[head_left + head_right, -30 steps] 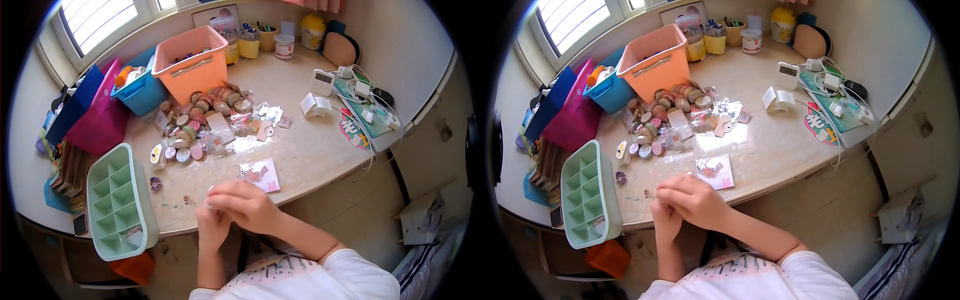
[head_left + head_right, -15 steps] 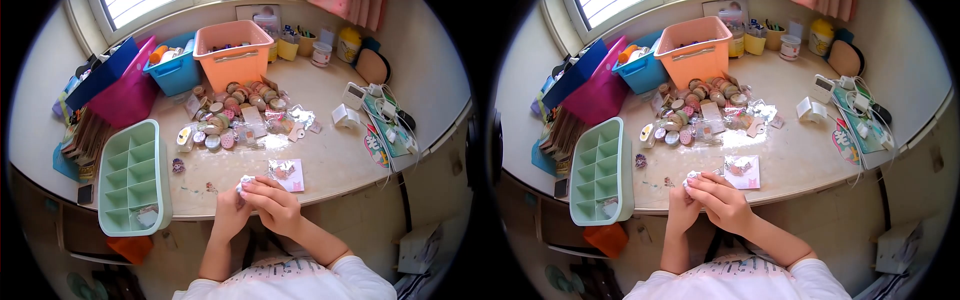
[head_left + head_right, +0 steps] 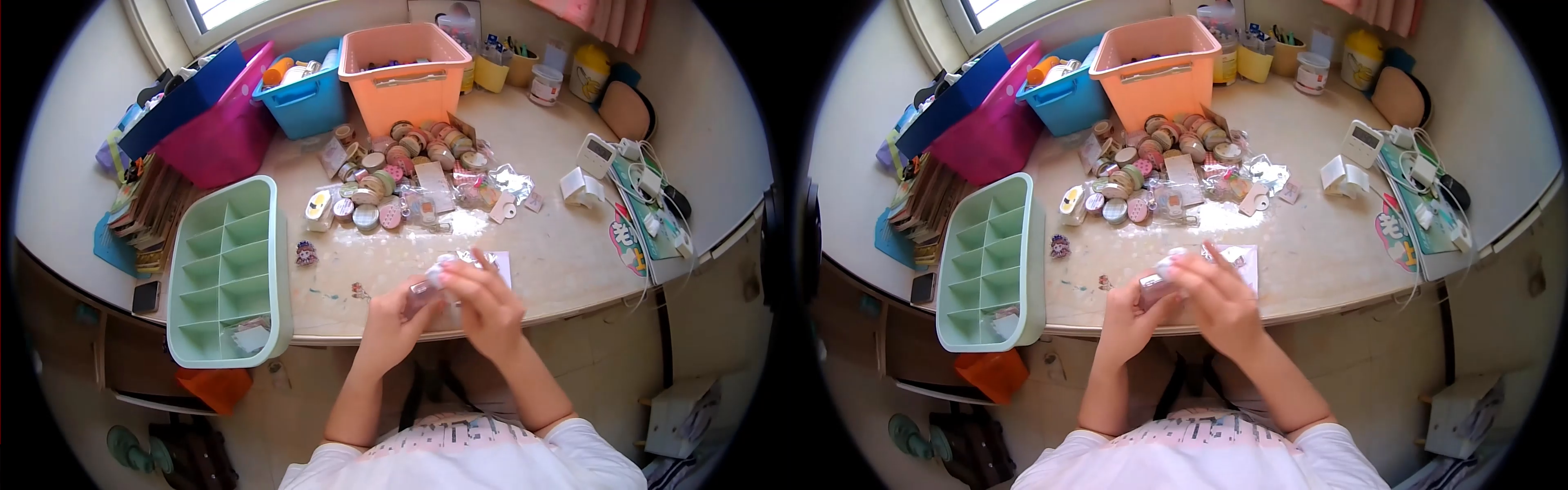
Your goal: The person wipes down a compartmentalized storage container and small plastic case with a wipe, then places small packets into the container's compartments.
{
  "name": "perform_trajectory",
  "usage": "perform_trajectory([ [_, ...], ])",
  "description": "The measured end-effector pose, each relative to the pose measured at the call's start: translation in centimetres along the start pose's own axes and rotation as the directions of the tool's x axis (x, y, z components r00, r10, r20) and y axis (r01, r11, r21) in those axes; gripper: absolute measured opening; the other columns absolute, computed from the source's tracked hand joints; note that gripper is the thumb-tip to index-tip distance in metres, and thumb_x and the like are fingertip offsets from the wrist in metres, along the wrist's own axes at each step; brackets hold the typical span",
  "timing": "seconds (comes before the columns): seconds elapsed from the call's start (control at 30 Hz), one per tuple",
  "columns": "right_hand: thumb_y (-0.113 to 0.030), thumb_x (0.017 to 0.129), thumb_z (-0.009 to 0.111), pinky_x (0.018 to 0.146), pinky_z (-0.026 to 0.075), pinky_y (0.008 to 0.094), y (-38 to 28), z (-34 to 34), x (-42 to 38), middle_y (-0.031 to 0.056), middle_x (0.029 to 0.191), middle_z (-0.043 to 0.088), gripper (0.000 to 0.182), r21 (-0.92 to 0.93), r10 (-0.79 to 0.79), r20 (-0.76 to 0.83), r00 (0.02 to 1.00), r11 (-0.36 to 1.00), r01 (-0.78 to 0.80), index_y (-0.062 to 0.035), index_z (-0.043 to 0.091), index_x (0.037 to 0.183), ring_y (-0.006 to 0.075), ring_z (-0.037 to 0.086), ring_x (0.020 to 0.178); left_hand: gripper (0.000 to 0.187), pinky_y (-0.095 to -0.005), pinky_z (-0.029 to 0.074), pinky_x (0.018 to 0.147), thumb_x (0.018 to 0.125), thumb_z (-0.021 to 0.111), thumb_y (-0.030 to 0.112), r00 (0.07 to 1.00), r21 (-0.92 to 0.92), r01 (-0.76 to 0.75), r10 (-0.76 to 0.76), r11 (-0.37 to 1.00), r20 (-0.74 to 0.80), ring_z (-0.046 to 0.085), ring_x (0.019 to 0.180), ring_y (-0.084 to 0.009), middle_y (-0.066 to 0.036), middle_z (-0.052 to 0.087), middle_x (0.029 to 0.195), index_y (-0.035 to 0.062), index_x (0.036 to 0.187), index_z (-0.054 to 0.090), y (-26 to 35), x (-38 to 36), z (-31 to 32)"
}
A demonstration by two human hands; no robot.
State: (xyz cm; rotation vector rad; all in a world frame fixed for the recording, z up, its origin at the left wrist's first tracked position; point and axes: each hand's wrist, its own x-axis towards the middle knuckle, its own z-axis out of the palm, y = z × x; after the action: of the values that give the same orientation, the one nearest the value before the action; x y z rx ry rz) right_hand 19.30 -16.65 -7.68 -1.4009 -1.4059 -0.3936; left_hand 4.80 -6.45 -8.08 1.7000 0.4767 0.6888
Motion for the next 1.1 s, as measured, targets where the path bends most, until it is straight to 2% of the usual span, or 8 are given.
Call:
perform_trajectory([
  [0.17,0.009,0.092,0.065,0.112,0.054,0.0483,1.9,-2.9,0.2,0.0120,0.109,0.077,0.028,0.105,0.290,-0.112,0.951,0.955,-0.279,-0.0047,0.074,0.114,0.0272,0.075,0.105,0.031,-0.0282,0.058,0.081,0.098,0.074,0.007,0.999,0.036,0.008,-0.010,0.999,0.050,0.071,0.095,-0.0090,-0.011,0.078,0.104,-0.0022,0.127,0.069,1.0,0.2,0.1],
  [0.33,0.010,0.090,0.069,0.097,0.061,0.0383,-0.7,-0.5,0.4,0.0116,0.112,0.078,0.033,0.161,0.143,0.057,0.988,0.975,-0.150,-0.0074,0.076,0.117,0.0293,0.077,0.102,0.033,-0.0299,0.059,0.086,0.099,0.074,0.007,0.998,0.062,0.037,-0.040,0.997,0.047,0.075,0.099,-0.0141,-0.013,0.079,0.107,-0.0032,0.129,0.068,0.5,0.1,-0.3],
  [0.5,0.005,0.092,0.073,0.082,0.063,0.0329,1.0,-1.0,-1.0,0.0111,0.116,0.079,0.027,0.308,0.302,0.043,0.952,0.903,-0.300,-0.0074,0.077,0.116,0.0237,0.078,0.100,0.035,-0.0308,0.060,0.086,0.098,0.075,0.008,0.998,0.041,0.010,-0.012,0.999,0.064,0.075,0.099,-0.0149,-0.014,0.079,0.107,-0.0044,0.130,0.067,0.1,0.4,-0.1],
  [0.63,0.005,0.094,0.073,0.084,0.060,0.0284,-0.6,-1.9,-0.3,0.0109,0.117,0.079,0.024,0.263,0.603,0.103,0.791,0.750,-0.606,-0.0062,0.077,0.115,0.0186,0.076,0.105,0.034,-0.0308,0.060,0.086,0.099,0.075,0.008,0.998,0.017,0.021,-0.022,1.000,0.052,0.075,0.100,-0.0141,-0.013,0.079,0.108,-0.0042,0.130,0.067,0.7,0.2,0.1],
  [0.9,0.012,0.094,0.068,0.094,0.055,0.0286,0.2,-1.0,-3.4,0.0156,0.120,0.078,0.026,0.380,0.521,0.111,0.846,0.765,-0.521,-0.0014,0.075,0.114,0.0191,0.072,0.114,0.032,-0.0299,0.057,0.094,0.100,0.073,0.004,0.990,-0.247,-0.044,0.010,0.968,-0.137,0.071,0.108,-0.0145,-0.013,0.075,0.118,-0.0052,0.130,0.067,-1.1,0.1,0.9],
  [1.0,0.013,0.094,0.067,0.094,0.056,0.0292,-1.2,-1.5,-2.4,0.0155,0.125,0.077,0.028,0.454,0.568,-0.012,0.823,0.736,-0.502,-0.0011,0.074,0.117,0.0193,0.072,0.114,0.030,-0.0429,0.051,0.114,0.106,0.065,0.009,0.966,-0.568,-0.135,-0.019,0.812,-0.256,0.069,0.124,-0.0224,-0.017,0.071,0.133,-0.0037,0.133,0.063,-0.9,0.0,1.2],
  [1.07,0.013,0.094,0.067,0.095,0.057,0.0307,-1.9,-1.4,-1.3,0.0160,0.127,0.076,0.030,0.445,0.493,-0.087,0.866,0.796,-0.409,-0.0015,0.073,0.119,0.0219,0.072,0.116,0.031,-0.0531,0.044,0.121,0.110,0.059,0.021,0.965,-1.000,-0.002,-0.261,0.019,-0.007,0.066,0.130,-0.0239,-0.016,0.068,0.139,0.0011,0.133,0.063,-0.3,-0.4,1.5],
  [1.1,0.013,0.093,0.067,0.097,0.057,0.0321,-2.2,-1.3,-0.7,0.0164,0.128,0.075,0.032,0.426,0.411,-0.163,0.897,0.849,-0.311,-0.0019,0.073,0.121,0.0245,0.072,0.118,0.039,-0.0583,0.040,0.123,0.112,0.053,0.033,0.942,-0.990,0.063,-0.322,-0.124,0.101,0.062,0.135,-0.0244,-0.013,0.068,0.140,0.0032,0.137,0.061,-0.3,-0.3,1.8],
])
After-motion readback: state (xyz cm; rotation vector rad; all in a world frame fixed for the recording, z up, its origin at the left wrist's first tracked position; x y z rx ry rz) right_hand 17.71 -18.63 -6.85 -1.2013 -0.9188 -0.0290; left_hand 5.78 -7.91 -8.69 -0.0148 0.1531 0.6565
